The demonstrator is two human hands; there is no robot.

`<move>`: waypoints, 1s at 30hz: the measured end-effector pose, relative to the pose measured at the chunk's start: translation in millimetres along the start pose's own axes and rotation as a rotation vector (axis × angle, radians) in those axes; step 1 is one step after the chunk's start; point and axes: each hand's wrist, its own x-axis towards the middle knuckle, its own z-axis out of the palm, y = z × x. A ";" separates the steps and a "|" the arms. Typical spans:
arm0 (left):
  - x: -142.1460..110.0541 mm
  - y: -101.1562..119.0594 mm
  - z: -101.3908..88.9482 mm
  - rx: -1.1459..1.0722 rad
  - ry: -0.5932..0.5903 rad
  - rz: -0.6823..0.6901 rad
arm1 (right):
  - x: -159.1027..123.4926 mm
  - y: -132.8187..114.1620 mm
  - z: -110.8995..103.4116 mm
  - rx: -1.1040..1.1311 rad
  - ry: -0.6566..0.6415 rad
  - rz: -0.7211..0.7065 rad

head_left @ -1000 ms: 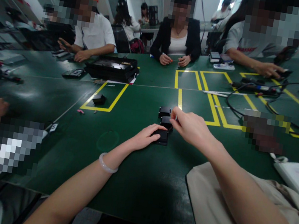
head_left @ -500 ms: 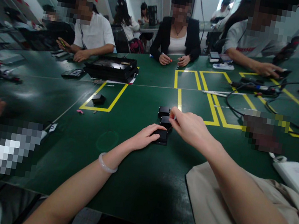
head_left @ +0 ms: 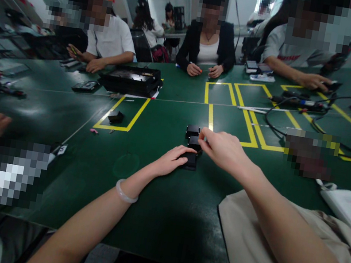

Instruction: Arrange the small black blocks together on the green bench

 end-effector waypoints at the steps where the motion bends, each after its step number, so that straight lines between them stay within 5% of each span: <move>1: -0.1 0.1 -0.1 -0.001 -0.001 -0.003 | -0.4 0.0 -0.2 0.016 0.002 -0.004; 30: -0.7 0.9 -1.0 -0.003 0.007 -0.023 | -2.0 1.0 -3.3 0.080 -0.039 -0.051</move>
